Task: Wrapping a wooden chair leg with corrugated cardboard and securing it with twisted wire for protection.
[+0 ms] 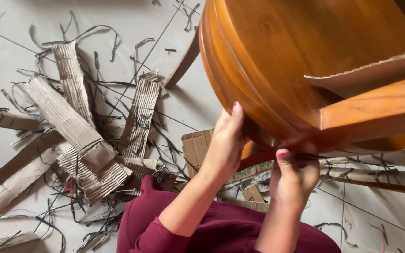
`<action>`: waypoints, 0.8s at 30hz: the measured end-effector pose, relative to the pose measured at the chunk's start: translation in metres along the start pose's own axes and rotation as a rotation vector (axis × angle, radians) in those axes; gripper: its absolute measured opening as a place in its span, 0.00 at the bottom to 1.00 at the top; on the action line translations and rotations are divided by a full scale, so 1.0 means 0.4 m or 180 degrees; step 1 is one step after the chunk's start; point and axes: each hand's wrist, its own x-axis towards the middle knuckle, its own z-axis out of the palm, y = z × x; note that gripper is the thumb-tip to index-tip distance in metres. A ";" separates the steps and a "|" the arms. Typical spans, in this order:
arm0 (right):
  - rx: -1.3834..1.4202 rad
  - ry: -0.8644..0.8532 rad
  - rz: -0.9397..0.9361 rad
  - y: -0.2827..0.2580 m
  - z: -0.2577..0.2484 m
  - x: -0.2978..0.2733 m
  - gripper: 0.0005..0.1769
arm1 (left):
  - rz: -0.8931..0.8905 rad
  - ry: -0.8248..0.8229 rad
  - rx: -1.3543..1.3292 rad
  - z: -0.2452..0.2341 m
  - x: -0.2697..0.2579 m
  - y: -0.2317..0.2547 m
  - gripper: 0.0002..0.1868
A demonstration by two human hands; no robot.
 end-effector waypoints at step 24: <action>-0.1703 0.0078 -0.0572 -0.293 -0.095 0.042 0.20 | 0.0474 0.0348 0.1283 -0.089 -0.015 -0.118 0.32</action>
